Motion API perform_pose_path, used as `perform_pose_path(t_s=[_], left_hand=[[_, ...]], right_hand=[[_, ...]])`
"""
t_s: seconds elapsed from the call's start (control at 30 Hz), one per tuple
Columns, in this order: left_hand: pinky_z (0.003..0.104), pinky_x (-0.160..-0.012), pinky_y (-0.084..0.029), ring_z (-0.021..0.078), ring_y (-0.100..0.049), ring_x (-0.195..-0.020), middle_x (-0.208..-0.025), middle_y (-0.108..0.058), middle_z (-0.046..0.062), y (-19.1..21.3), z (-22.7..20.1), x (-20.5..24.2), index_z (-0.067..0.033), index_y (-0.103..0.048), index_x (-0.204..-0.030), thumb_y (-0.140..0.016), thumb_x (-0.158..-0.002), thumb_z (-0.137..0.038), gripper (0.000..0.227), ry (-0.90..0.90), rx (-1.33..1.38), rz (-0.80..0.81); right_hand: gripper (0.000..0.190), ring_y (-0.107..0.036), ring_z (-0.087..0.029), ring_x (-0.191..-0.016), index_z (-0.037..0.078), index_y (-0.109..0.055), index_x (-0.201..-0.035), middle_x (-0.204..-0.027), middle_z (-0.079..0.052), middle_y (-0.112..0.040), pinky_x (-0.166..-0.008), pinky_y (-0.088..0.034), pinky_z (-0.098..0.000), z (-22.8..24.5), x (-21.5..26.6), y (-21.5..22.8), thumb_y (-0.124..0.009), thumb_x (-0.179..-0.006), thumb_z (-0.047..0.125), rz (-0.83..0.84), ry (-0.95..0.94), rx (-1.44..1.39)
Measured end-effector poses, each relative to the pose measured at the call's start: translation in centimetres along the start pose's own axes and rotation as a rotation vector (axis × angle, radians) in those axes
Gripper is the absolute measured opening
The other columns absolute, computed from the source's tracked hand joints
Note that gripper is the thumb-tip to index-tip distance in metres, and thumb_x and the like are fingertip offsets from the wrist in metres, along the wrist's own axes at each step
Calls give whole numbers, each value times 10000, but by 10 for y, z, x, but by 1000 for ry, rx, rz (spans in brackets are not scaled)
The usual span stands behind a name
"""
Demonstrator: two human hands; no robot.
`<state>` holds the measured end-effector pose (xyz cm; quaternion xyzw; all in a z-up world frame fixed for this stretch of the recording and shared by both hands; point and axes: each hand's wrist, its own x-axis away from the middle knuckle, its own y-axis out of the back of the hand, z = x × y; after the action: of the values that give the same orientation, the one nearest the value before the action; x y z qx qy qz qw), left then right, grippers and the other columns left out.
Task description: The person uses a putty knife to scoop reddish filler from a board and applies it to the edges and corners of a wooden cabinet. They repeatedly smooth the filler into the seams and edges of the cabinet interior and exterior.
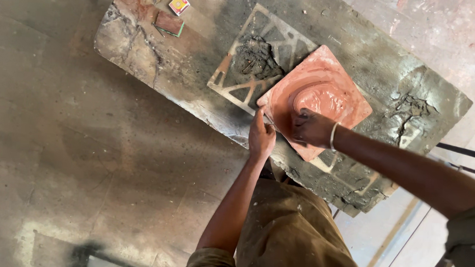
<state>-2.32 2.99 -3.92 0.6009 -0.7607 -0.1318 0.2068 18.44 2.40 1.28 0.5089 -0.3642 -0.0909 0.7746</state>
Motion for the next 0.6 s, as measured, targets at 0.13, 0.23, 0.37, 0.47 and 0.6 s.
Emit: perform_pose_path(t_s=[0.13,0.23,0.37,0.47,0.6], left_hand=[[466,-1047,-475,417,-581,-1269,-1368,-598,237,3,-13,0,-34,-497,-1414,-601,-869,33,558,-39,19,-3],[458,-1032,-485,408,-590,-1248,-1368,-592,241,-1,-18,-2,-30,-495,-1417,-593,-881,10,547,2,67,59],[472,-1057,-461,426,-573,-1265,-1363,-596,252,-13,-16,-4,-17,-526,-1394,-625,-874,-9,530,-124,-6,63],[460,-1069,-470,414,-583,-1266,-1355,-602,247,-21,-10,-8,-10,-531,-1386,-622,-885,-25,509,-143,-8,83],[461,-1054,-470,411,-586,-1251,-1331,-619,244,-20,-11,-12,-11,-556,-1363,-619,-878,-22,490,-121,-3,100]], right_hand=[[92,-627,-185,-1035,241,-776,-822,-957,47,-711,-988,-427,-382,-30,20,7,-694,-795,273,-23,-141,162],[138,-654,-211,-955,209,-773,-924,-919,-13,-715,-891,-479,-382,-64,20,4,-656,-863,253,-146,-455,138],[161,-687,-243,-948,144,-756,-923,-937,-51,-732,-855,-524,-428,-91,30,-25,-609,-874,184,-380,-601,56],[211,-709,-283,-953,116,-754,-941,-996,-91,-748,-866,-562,-426,-93,49,-61,-582,-847,195,-379,-809,-61],[347,-727,-377,-847,40,-722,-1059,-990,-214,-747,-728,-589,-494,-54,75,-102,-577,-954,337,-145,-1067,-454]])
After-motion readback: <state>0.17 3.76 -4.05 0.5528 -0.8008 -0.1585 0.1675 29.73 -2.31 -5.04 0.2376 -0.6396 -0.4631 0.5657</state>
